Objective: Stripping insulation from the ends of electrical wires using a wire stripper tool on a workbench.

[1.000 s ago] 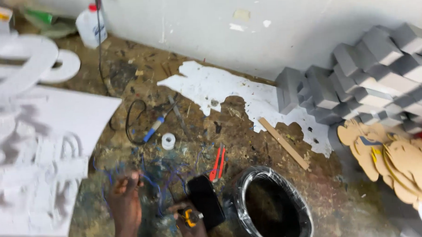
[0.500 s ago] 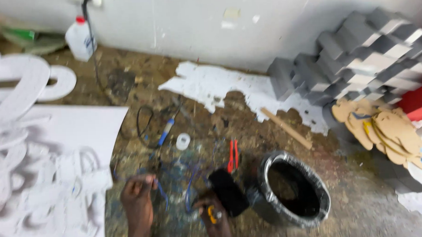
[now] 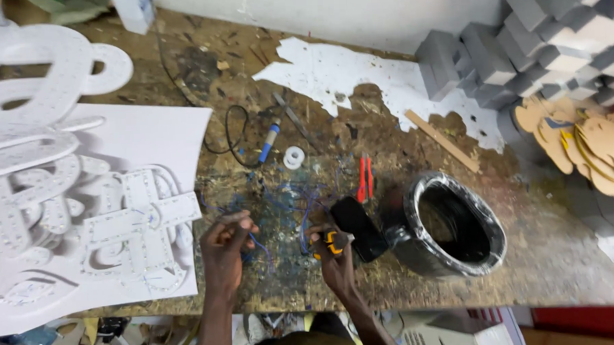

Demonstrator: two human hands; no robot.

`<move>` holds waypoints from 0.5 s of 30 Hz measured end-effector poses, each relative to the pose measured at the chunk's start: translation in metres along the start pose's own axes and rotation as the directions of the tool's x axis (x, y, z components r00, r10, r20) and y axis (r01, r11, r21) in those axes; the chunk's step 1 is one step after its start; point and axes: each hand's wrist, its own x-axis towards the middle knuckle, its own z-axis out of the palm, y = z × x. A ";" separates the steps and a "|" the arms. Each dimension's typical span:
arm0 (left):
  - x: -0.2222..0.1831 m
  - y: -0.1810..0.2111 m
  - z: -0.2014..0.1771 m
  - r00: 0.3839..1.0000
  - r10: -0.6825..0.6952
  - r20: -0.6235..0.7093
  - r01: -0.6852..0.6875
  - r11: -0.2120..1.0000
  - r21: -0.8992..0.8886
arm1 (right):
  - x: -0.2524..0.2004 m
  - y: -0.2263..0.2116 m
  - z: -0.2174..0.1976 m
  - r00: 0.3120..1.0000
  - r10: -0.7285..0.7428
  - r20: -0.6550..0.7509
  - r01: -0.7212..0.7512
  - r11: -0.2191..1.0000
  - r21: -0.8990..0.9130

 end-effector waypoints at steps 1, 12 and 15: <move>0.000 0.004 0.000 1.000 0.026 -0.014 -0.026 1.000 -0.001 | 0.008 0.002 0.009 1.000 -0.020 0.020 0.019 1.000 0.010; -0.052 0.039 0.054 0.957 0.219 0.191 -0.267 0.924 0.274 | 0.033 -0.049 0.027 0.918 -0.033 0.395 0.062 0.996 -0.062; -0.059 0.053 0.081 0.907 0.328 0.266 -0.389 0.893 0.226 | 0.047 -0.045 0.013 0.869 -0.317 0.380 0.371 0.925 -0.076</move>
